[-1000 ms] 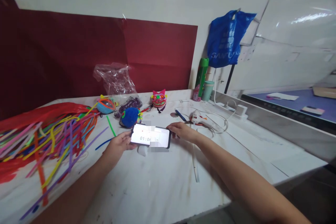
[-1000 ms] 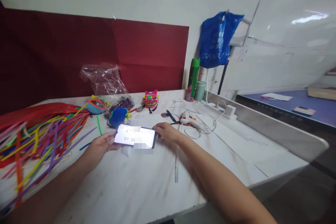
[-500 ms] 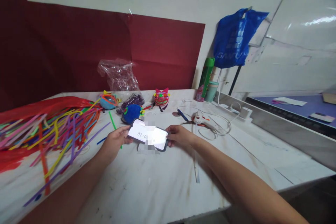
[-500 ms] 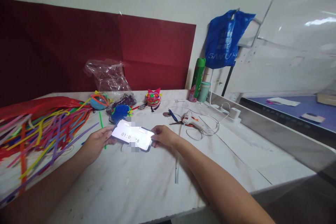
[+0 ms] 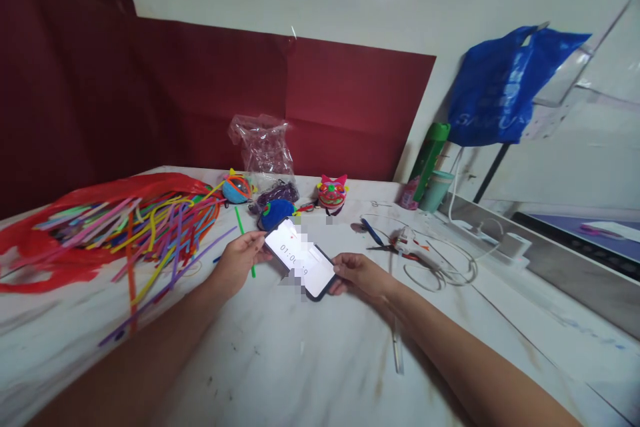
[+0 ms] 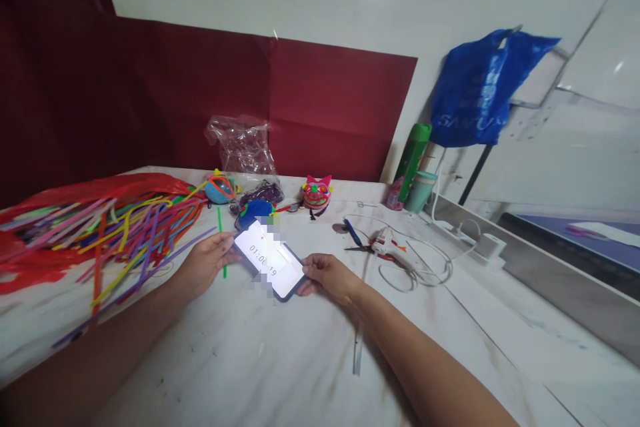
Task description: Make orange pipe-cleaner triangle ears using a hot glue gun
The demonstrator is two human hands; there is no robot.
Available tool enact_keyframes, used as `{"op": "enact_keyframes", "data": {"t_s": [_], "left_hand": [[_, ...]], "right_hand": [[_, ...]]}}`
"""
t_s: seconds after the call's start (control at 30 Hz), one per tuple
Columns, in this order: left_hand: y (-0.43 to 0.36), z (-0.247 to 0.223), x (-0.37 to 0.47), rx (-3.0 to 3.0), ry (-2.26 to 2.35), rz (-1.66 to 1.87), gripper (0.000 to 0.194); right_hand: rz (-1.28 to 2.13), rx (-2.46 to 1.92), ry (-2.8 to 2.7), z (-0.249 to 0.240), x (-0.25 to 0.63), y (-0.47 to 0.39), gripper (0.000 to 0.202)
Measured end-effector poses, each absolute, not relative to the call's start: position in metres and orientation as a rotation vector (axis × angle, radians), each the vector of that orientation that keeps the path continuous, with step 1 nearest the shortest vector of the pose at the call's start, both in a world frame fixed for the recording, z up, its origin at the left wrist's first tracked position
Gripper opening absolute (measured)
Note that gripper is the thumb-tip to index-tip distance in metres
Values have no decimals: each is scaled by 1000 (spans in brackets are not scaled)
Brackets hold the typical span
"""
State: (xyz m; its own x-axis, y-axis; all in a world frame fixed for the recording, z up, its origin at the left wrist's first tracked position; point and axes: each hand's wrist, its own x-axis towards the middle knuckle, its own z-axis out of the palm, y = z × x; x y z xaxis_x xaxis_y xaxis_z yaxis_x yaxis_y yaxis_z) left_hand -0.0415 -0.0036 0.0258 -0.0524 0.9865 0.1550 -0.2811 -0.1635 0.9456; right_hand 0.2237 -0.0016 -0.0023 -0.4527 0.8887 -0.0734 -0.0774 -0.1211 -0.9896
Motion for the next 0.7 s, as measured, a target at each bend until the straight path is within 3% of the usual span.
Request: {"op": "enact_keyframes", "data": {"t_s": [0.43,0.7], "left_hand": [[-5,28,-41,1074,792,1412,43],[-8,26,-39,1114,1026,1289,44]], "right_hand": [[1522,-912,-1385,5,226,5,40],[1329,-1006,-1169,10,247,23,26]]}}
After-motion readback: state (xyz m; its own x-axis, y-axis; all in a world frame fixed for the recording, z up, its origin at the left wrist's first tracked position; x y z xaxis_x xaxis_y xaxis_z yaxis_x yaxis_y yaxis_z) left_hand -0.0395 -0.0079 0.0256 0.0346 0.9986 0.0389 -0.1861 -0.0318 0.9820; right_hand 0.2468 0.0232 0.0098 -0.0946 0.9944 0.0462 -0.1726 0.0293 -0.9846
